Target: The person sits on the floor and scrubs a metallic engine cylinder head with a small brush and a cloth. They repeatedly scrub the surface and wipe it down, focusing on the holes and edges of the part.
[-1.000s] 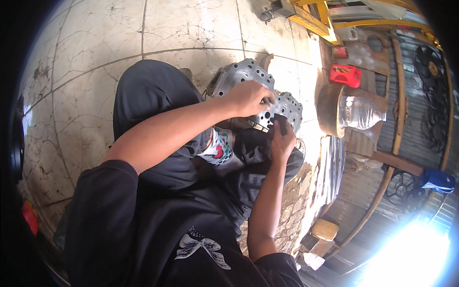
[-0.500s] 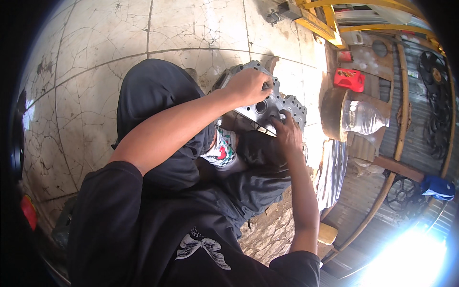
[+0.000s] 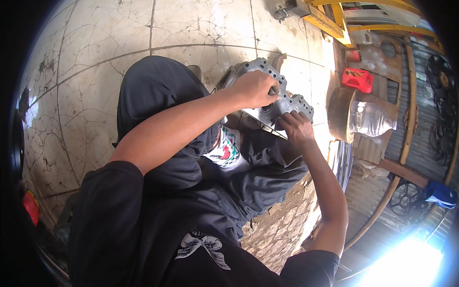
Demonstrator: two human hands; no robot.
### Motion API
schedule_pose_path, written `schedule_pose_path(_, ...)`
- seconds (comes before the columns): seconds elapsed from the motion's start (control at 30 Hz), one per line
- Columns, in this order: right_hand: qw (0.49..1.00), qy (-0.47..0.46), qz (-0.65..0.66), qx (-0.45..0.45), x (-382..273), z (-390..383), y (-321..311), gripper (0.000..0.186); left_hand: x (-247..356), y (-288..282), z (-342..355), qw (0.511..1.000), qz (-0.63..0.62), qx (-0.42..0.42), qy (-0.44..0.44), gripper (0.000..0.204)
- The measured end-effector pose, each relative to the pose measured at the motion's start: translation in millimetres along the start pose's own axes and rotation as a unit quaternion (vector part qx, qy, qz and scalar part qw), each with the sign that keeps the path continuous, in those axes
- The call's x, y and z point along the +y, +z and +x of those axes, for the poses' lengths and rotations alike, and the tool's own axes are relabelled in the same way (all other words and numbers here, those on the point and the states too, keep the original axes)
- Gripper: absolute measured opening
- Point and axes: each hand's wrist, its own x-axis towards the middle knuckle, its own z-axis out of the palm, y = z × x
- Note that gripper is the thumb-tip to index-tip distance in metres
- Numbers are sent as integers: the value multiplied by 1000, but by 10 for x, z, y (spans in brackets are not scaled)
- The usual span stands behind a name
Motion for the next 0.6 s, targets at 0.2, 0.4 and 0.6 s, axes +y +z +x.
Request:
schedule_pose_path(0.2, 987, 96, 27, -124, -48, -53, -130, 44, -34, 14, 1, 1000, 9, -19, 0, 28)
schedule_pose_path(0.4, 986, 74, 99, -113, -10, 27, -210, 45, -6, 31, -4, 998, 26, -60, 4, 31)
schedule_pose_path(0.6, 966, 103, 21, -238, -126, 182, -400, 43, -75, 52, -25, 997, 18, -65, 21, 33)
